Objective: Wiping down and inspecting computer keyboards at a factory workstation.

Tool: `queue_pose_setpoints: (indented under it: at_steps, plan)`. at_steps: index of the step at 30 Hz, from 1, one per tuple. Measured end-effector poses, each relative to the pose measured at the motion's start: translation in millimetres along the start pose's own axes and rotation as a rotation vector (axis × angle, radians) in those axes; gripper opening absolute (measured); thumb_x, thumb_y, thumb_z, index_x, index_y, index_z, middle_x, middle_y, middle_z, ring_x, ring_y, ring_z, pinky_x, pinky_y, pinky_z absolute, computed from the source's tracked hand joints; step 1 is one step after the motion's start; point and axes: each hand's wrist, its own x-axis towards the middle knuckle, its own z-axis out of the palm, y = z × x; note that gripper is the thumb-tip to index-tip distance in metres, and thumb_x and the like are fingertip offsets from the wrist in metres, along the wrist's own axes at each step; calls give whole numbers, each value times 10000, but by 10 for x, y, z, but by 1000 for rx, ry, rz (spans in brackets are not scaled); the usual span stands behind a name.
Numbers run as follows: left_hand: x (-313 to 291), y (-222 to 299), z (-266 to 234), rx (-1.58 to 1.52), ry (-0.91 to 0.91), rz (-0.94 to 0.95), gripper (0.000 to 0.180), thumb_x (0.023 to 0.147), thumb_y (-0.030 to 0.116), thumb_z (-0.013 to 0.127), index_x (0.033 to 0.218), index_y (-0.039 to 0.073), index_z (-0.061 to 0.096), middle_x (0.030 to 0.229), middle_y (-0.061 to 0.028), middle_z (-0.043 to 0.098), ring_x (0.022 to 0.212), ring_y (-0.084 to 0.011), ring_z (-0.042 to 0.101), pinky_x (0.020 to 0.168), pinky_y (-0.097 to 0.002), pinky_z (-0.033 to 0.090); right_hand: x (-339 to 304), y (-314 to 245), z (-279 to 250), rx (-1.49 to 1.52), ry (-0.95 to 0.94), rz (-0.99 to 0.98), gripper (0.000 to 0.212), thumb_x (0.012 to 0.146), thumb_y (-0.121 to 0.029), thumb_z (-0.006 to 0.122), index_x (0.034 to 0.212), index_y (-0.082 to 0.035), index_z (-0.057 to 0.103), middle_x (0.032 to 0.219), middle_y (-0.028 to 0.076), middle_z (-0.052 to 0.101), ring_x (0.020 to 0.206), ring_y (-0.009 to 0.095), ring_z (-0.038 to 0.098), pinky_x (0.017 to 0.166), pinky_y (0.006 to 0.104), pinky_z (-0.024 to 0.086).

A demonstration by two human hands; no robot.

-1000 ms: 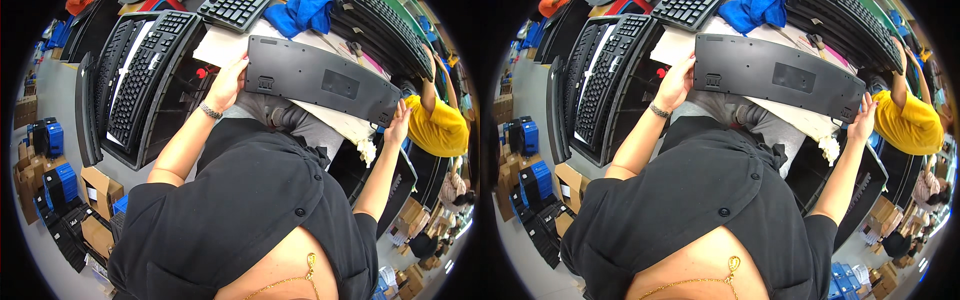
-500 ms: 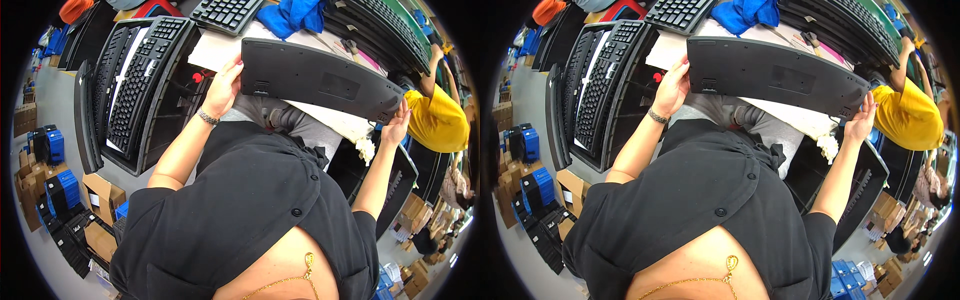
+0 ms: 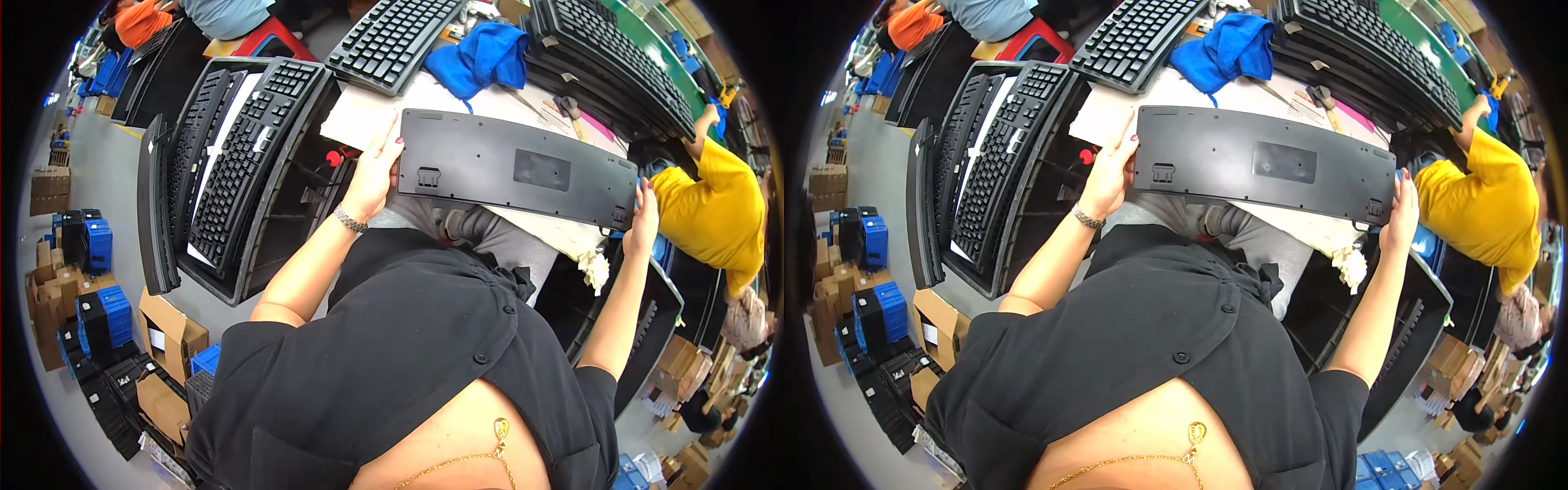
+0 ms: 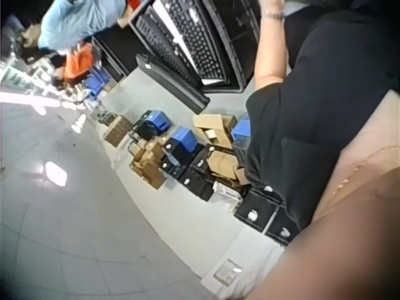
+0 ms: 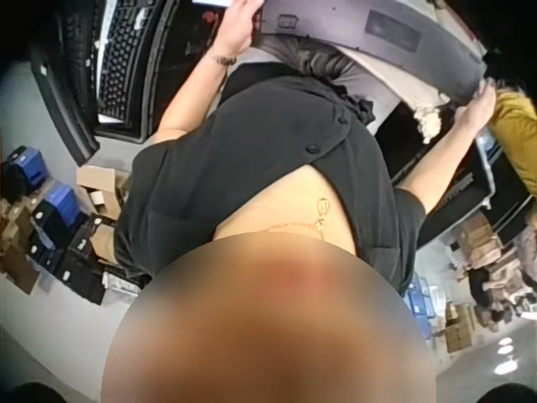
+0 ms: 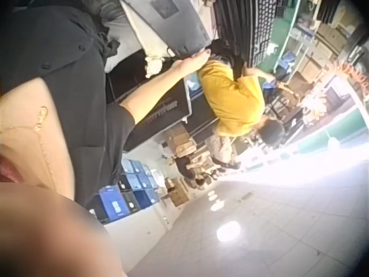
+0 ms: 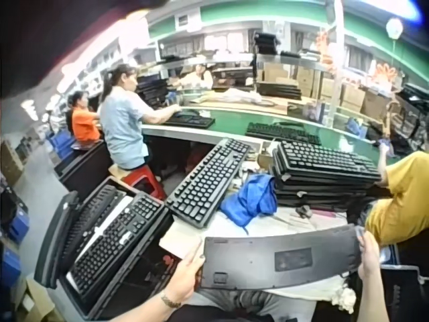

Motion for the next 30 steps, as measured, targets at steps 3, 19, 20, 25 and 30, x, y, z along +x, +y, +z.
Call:
queue_pose_setpoints:
  at_steps: [3, 19, 20, 25, 30]
  plan:
    - [-23, 58, 40, 72, 34, -92, 475, 1054, 126, 499, 1528, 132, 474, 1015, 28, 620, 700, -37, 426, 608, -153, 342, 6, -45, -31, -76, -55, -12, 579, 1073, -433, 470, 1479, -20, 479, 1389, 149, 610, 1300, 235, 547, 1125, 327, 371]
    - [-72, 303, 323, -69, 223, -269, 371, 1010, 201, 560, 1337, 44, 639, 872, -52, 692, 625, -101, 578, 545, -175, 477, 30, -463, -58, -475, -189, 24, 899, 977, -695, 479, 1487, 44, 439, 1143, 177, 742, 1040, 231, 660, 874, 303, 531]
    - [-72, 301, 313, -69, 223, -270, 371, 1010, 201, 560, 1337, 44, 639, 872, -52, 692, 625, -101, 578, 545, -175, 477, 37, -472, -38, -476, -189, 26, 899, 977, -695, 479, 1487, 44, 439, 1143, 177, 742, 1040, 231, 660, 874, 303, 531]
    - [20, 299, 141, 24, 115, -393, 368, 1004, 258, 581, 1278, 26, 660, 887, -98, 717, 611, -177, 625, 619, -235, 557, 152, -499, 70, -632, -231, 315, 1047, 904, -823, 430, 1466, 61, 455, 1194, 204, 705, 819, 240, 675, 571, 289, 523]
    - [182, 297, 53, 242, 69, -420, 369, 1017, 290, 583, 1251, 18, 669, 840, -120, 704, 536, -194, 590, 608, -265, 553, 367, -528, 99, -816, -289, 461, 1130, 834, -904, 398, 1461, 31, 489, 1402, 235, 570, 853, 235, 627, 567, 296, 516]
